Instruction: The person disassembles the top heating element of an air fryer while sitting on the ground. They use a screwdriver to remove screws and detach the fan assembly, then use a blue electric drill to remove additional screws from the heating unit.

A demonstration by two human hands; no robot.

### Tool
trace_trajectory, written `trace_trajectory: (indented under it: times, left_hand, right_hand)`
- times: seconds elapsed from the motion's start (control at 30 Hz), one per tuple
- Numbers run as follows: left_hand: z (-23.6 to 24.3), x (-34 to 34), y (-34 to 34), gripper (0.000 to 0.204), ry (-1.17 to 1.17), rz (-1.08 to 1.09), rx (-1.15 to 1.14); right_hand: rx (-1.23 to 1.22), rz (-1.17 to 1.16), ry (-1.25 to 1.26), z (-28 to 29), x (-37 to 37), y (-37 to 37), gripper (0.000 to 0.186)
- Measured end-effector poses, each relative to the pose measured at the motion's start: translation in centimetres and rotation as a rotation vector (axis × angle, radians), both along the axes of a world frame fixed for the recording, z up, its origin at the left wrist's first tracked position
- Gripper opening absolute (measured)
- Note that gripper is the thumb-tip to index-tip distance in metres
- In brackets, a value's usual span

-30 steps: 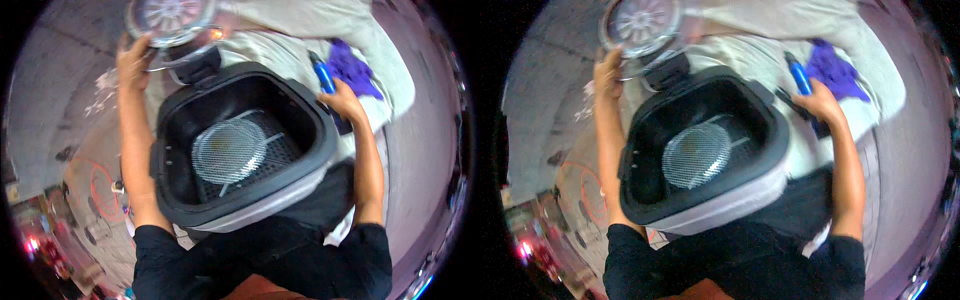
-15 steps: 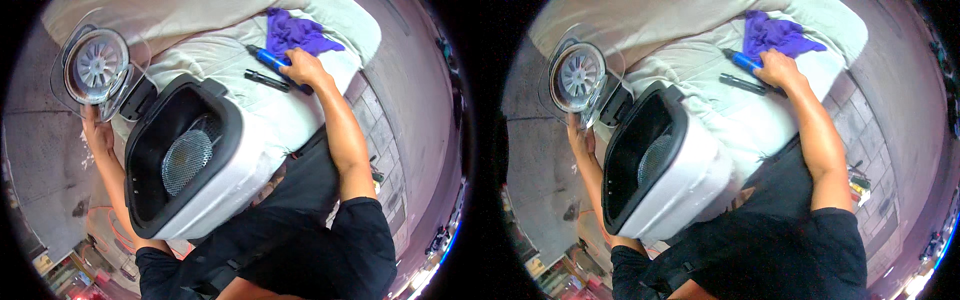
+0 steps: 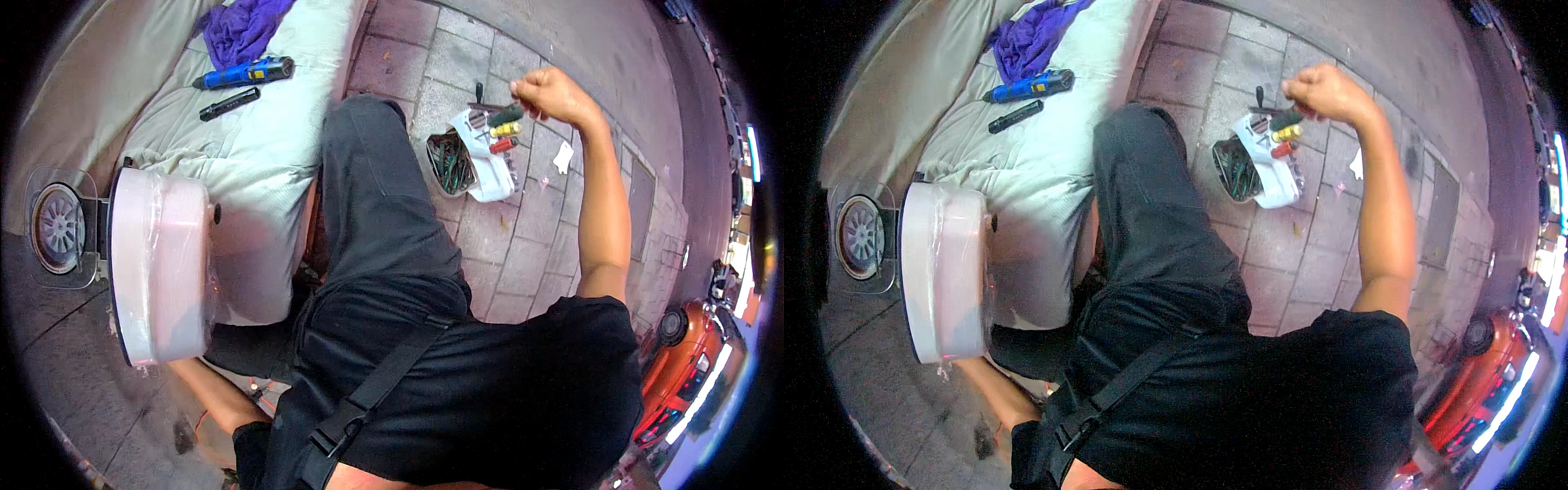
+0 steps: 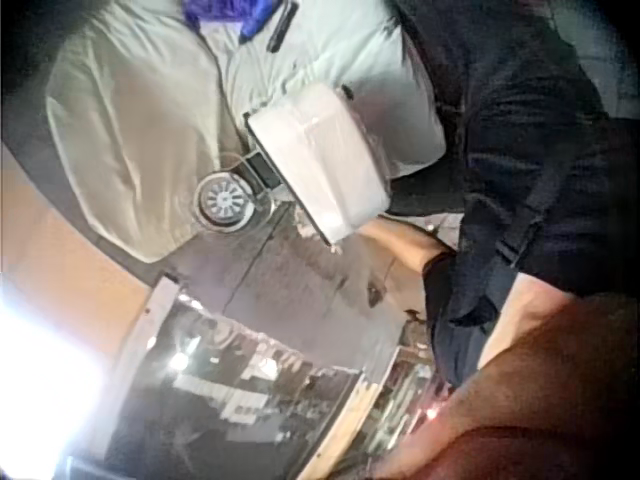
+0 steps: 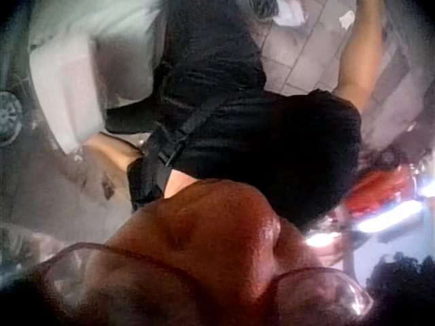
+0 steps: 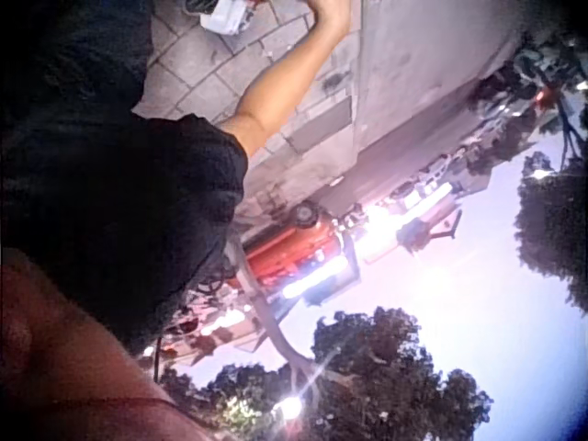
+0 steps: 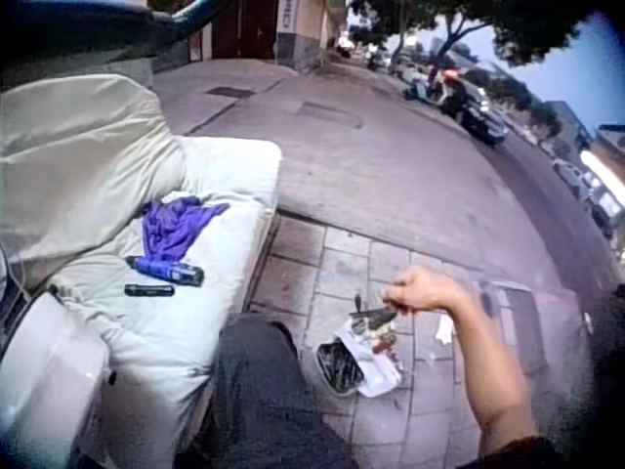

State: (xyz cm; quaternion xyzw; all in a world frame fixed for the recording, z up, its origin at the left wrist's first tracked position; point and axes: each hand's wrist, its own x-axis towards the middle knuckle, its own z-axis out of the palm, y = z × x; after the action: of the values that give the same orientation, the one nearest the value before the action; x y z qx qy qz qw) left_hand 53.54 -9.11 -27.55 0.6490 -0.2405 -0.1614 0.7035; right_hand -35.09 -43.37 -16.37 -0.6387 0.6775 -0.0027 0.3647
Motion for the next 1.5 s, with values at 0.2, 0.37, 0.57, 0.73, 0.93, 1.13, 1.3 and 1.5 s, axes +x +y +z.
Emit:
trace_trajectory:
  times: [0.2,0.37,0.57,0.73,0.93,1.13,1.3,1.5]
  left_hand:
    - [-3.6,0.3,5.4,0.053,-0.368,0.07,0.294]
    - [-4.9,1.4,8.3,0.053,-0.753,0.019,0.463]
    - [-6.2,2.7,8.5,0.054,-1.164,-0.125,0.506]
    - [-4.6,1.7,12.2,0.046,-1.528,0.002,0.622]
    - [-5.3,0.5,10.0,0.044,-1.336,-0.025,0.68]
    - [-6.1,-0.5,8.6,0.042,-1.185,-0.066,0.693]
    - [-5.8,-1.2,8.1,0.041,-1.052,-0.101,0.652]
    - [-7.7,-3.5,7.0,0.039,-0.78,-0.048,0.625]
  right_hand:
    - [0.452,0.007,-0.293,-9.4,-0.2,10.7,0.031]
    - [0.128,-0.018,-0.099,-25.5,6.2,15.7,0.043]
    - [0.009,-0.356,-0.018,-38.3,6.7,10.7,0.039]
    - [0.304,-0.245,0.26,-36.0,9.4,8.6,0.047]
    - [0.228,0.014,0.677,-36.3,9.2,12.7,0.044]
    - [0.516,0.108,0.779,-38.0,7.2,11.4,0.039]
    - [0.527,-0.562,0.126,-39.5,5.7,8.3,0.025]
    - [0.328,0.051,0.51,-47.7,2.5,9.2,0.027]
